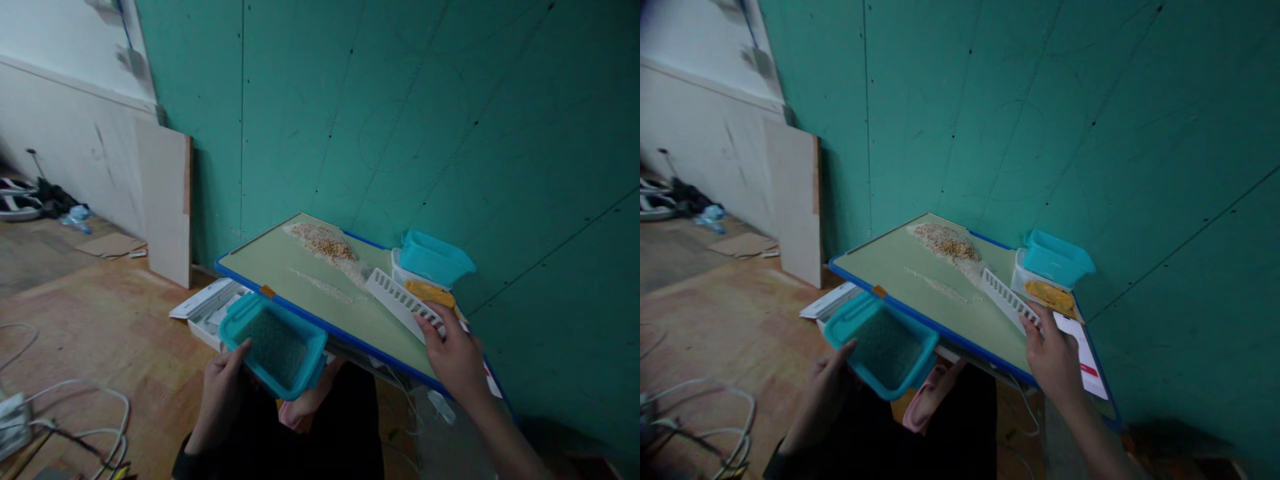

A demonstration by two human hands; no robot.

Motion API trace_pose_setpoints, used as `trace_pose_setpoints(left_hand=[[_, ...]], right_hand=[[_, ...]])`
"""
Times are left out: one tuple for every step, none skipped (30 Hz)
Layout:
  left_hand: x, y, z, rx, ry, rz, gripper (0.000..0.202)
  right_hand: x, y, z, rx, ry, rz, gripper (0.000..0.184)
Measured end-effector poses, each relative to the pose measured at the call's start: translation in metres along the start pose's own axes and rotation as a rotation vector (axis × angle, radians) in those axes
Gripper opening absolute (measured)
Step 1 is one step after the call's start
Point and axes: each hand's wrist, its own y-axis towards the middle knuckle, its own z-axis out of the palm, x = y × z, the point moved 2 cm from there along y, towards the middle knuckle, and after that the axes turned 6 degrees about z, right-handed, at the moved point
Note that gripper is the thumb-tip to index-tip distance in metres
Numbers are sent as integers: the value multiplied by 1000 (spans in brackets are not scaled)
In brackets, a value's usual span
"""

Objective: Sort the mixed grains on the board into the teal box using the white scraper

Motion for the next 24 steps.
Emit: trace_pose_setpoints(left_hand=[[1, 0, -2, -5, 6, -4, 59], [1, -1, -3, -3, 9, -13, 58], [2, -2, -4, -1, 10, -24, 58], [2, -3, -5, 4, 10, -38, 57], [3, -4, -5, 2, 8, -47, 57], [3, -5, -5, -4, 3, -53, 57], [3, -7, -5, -15, -6, -57, 57], [3, -8, -4, -26, -16, -59, 56], [4, -9, -2, -35, -26, -59, 56], [4, -10, -1, -45, -32, -57, 55], [5, -11, 0, -54, -35, -53, 55], [6, -11, 1, -61, -36, -49, 54], [7, -12, 2, -65, -38, -46, 54], [7, -12, 2, -66, -44, -44, 54], [8, -11, 3, -71, -52, -40, 54], [9, -11, 3, -71, -59, -38, 54], [9, -11, 3, -71, -65, -35, 55], [9, -10, 4, -72, -70, -32, 55], [8, -9, 4, -71, -73, -30, 55], [7, -8, 5, -71, -75, -25, 55], [6, -7, 6, -66, -79, -21, 54], [6, -6, 6, -61, -83, -15, 53], [5, -4, 7, -58, -85, -8, 53], [5, -3, 7, -55, -85, -4, 53]], right_hand=[[-3, -5, -1, -2, -20, -5, 22], [-5, -9, 0, 0, -36, -10, 22], [-5, -11, 1, 2, -49, -16, 22], [-4, -14, 3, 5, -60, -23, 22], [-1, -16, 5, 9, -68, -34, 23], [3, -18, 7, 17, -74, -50, 24], [7, -19, 10, 24, -80, -71, 25], [13, -21, 12, 30, -87, -99, 25], [19, -23, 14, 33, -95, -133, 25], [25, -25, 16, 35, -103, -168, 25], [32, -26, 18, 32, -108, -200, 25], [38, -27, 20, 27, -109, -222, 24], [43, -28, 22, 22, -100, -237, 24], [49, -28, 25, 21, -85, -249, 24], [54, -28, 27, 23, -66, -257, 25], [59, -27, 30, 30, -48, -264, 25], [65, -27, 34, 42, -32, -270, 25], [70, -26, 38, 56, -19, -274, 25], [76, -26, 42, 71, -10, -278, 25], [81, -25, 46, 83, -3, -281, 26], [87, -24, 50, 92, 5, -285, 26], [92, -23, 53, 99, 18, -288, 27], [95, -21, 54, 105, 36, -288, 27], [96, -18, 55, 110, 61, -274, 27]])
